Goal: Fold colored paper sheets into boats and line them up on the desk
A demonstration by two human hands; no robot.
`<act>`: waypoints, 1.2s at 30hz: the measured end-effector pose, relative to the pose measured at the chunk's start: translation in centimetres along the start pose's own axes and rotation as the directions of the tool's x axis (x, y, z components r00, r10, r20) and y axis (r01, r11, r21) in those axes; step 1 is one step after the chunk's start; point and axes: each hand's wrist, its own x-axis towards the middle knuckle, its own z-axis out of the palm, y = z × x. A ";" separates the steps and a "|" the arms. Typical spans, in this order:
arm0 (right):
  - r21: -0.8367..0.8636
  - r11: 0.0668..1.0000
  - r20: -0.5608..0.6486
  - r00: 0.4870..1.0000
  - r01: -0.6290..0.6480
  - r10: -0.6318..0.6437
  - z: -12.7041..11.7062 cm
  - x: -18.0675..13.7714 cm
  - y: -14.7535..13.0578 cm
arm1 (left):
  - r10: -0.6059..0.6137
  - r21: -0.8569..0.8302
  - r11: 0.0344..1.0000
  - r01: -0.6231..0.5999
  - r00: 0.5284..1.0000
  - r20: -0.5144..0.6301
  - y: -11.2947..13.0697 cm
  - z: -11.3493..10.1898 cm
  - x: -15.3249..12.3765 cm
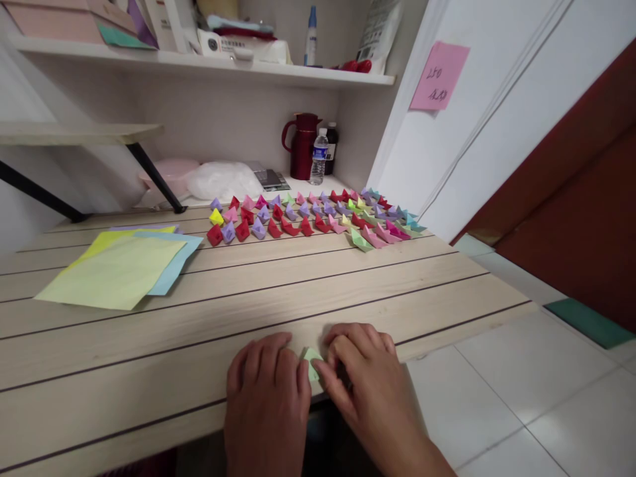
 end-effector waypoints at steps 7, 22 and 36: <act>0.021 0.999 -0.042 0.998 0.038 -0.037 0.0 -0.3 0.4 | -0.017 -0.025 1.000 0.017 1.000 0.014 -0.1 -0.3 0.2; 0.136 0.981 -0.027 0.990 0.139 -0.137 -0.6 -0.2 0.5 | 0.109 -0.024 0.993 -0.112 0.988 -0.112 -1.9 -1.2 -0.8; -0.161 0.913 0.069 0.927 0.374 -0.368 0.5 -4.4 3.6 | 0.194 0.027 0.980 -0.198 0.975 0.109 -0.8 -0.4 -3.8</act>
